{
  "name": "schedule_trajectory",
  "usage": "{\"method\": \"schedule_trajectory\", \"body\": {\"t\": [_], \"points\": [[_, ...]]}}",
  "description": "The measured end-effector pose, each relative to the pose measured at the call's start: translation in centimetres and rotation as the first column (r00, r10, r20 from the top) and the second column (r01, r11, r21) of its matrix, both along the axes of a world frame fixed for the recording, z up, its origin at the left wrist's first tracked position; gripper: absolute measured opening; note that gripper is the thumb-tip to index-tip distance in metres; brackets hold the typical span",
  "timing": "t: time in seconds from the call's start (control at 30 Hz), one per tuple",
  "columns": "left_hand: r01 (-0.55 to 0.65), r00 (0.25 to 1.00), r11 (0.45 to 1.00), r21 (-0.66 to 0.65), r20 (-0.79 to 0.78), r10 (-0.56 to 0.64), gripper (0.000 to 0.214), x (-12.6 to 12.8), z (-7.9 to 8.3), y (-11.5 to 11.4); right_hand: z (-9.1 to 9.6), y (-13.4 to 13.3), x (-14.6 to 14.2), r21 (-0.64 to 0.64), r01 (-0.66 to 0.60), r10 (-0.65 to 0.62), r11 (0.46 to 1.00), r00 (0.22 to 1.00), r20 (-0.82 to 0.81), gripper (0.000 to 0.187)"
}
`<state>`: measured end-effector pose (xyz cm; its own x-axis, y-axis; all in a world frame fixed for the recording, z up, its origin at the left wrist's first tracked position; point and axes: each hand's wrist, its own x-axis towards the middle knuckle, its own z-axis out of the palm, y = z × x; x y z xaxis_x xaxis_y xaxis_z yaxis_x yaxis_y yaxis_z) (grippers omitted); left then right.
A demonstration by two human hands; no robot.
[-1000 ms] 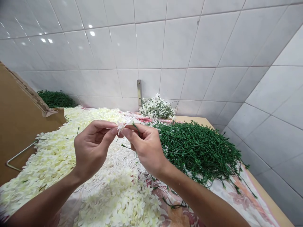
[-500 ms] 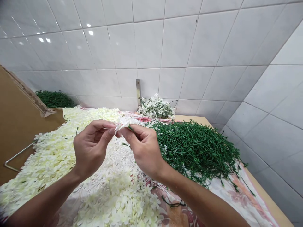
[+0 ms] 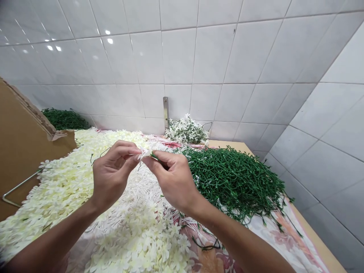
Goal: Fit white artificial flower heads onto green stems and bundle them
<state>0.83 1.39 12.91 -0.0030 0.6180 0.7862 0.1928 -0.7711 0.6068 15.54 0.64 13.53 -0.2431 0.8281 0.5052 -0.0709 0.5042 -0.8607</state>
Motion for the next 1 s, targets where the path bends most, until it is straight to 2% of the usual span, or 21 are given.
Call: {"method": "schedule_trajectory", "body": {"t": [0.13, 0.3, 0.37, 0.47, 0.57, 0.67, 0.73, 0.8, 0.9, 1.0], "points": [[0.148, 0.986, 0.983, -0.111, 0.09, -0.139, 0.007, 0.1, 0.3, 0.1, 0.0, 0.2, 0.1, 0.033, 0.081, -0.082, 0.996, 0.997, 0.016, 0.033], [0.306, 0.944, 0.929, -0.207, 0.189, -0.269, 0.008, 0.3, 0.2, 0.0, -0.3, 0.5, 0.2, 0.095, 0.159, -0.164, 0.983, 0.986, 0.041, 0.029], [0.326, 0.936, 0.916, -0.232, 0.219, -0.277, 0.003, 0.4, 0.2, -0.1, -0.5, 0.5, 0.1, 0.133, 0.188, -0.198, 0.973, 0.978, 0.07, 0.034], [0.278, 0.942, 0.932, -0.234, 0.254, -0.218, 0.004, 0.4, 0.2, 0.0, -0.7, 0.4, -0.1, 0.171, 0.234, -0.244, 0.957, 0.969, 0.035, 0.037], [0.26, 0.939, 0.939, -0.224, 0.287, -0.191, 0.005, 0.3, 0.3, 0.1, -0.5, 0.5, 0.1, 0.078, 0.169, -0.16, 0.983, 0.981, -0.114, 0.011], [0.269, 0.935, 0.933, -0.239, 0.298, -0.193, 0.01, 0.1, 0.4, 0.2, 0.2, 0.8, 0.8, -0.022, 0.017, -0.024, 1.0, 0.939, -0.344, 0.009], [0.275, 0.935, 0.924, -0.267, 0.296, -0.193, 0.014, 0.1, 0.6, 0.1, 0.8, 0.9, 1.5, -0.064, -0.022, -0.008, 0.998, 0.902, -0.431, 0.011], [0.301, 0.943, 0.895, -0.329, 0.242, -0.229, 0.02, 0.0, 0.8, -0.1, 1.5, 0.8, 2.1, -0.113, -0.022, -0.031, 0.993, 0.892, -0.451, 0.013], [0.347, 0.937, 0.822, -0.452, 0.13, -0.325, 0.026, 0.1, 1.1, -0.3, 2.3, 0.5, 2.8, -0.163, -0.03, -0.054, 0.986, 0.872, -0.486, 0.016], [0.351, 0.925, 0.78, -0.519, 0.064, -0.374, 0.023, 0.1, 1.1, -0.3, 2.7, 0.1, 3.0, -0.164, -0.082, -0.014, 0.983, 0.859, -0.512, 0.017]]}}
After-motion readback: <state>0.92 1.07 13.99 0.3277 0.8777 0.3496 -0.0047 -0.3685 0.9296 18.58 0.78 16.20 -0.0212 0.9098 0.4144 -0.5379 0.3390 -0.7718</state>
